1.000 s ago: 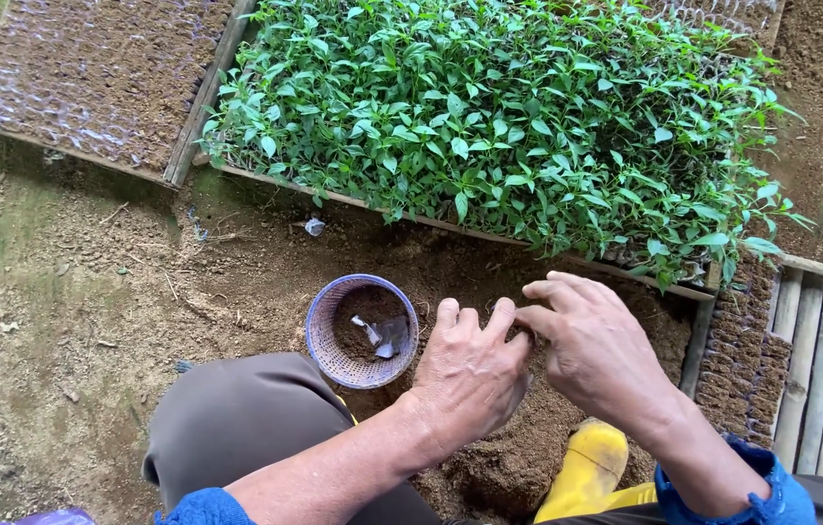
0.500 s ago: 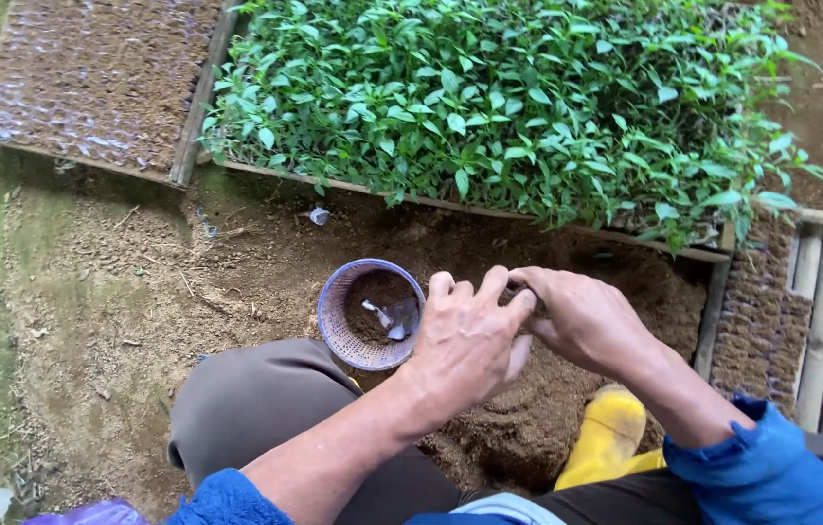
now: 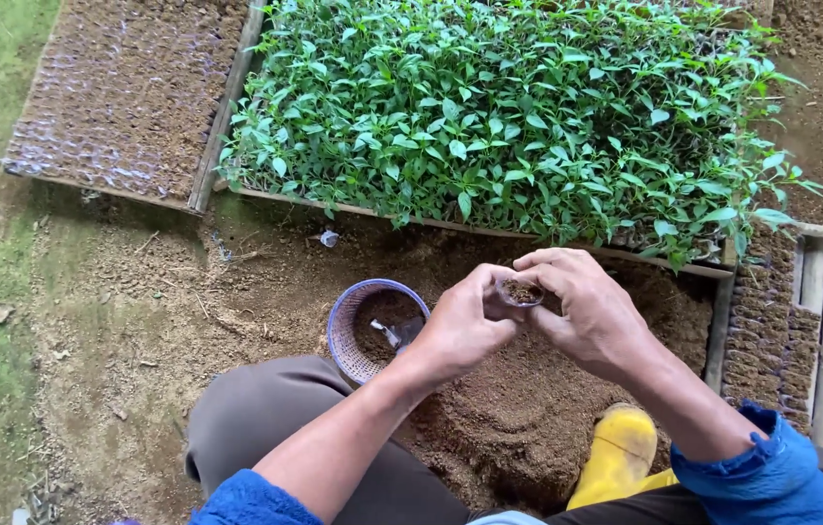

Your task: A person is manually filling small plastic bags with soil and arranging them in a tray to prepare seedling plugs for planting.

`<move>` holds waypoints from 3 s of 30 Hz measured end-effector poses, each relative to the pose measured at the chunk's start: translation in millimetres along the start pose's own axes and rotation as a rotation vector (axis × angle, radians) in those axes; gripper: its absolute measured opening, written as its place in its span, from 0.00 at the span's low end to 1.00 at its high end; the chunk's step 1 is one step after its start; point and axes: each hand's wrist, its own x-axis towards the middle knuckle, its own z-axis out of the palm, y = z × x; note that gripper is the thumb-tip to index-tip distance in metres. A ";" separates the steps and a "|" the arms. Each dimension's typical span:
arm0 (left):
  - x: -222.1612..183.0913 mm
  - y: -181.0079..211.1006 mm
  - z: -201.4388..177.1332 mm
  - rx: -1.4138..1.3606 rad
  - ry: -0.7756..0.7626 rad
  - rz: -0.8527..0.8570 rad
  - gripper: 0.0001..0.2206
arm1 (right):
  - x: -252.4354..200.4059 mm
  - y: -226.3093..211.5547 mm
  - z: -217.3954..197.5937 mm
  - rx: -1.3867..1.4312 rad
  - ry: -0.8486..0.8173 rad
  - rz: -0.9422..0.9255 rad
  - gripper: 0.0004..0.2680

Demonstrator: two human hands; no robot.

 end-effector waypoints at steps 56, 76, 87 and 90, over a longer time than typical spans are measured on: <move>-2.0 6.7 7.6 -0.131 0.004 0.090 0.20 | -93.0 186.2 219.4 -0.445 -0.075 0.456 0.19; -7.1 7.4 14.5 -0.107 -0.073 0.065 0.19 | -6.9 70.7 1.6 1.486 0.146 0.481 0.08; -27.9 25.8 25.4 -0.036 -0.126 -0.031 0.20 | -15.2 -15.3 -54.6 1.609 0.301 0.589 0.16; -17.9 6.9 28.8 -0.058 -0.157 -0.034 0.19 | -7.6 -30.4 -48.0 1.644 0.288 0.556 0.17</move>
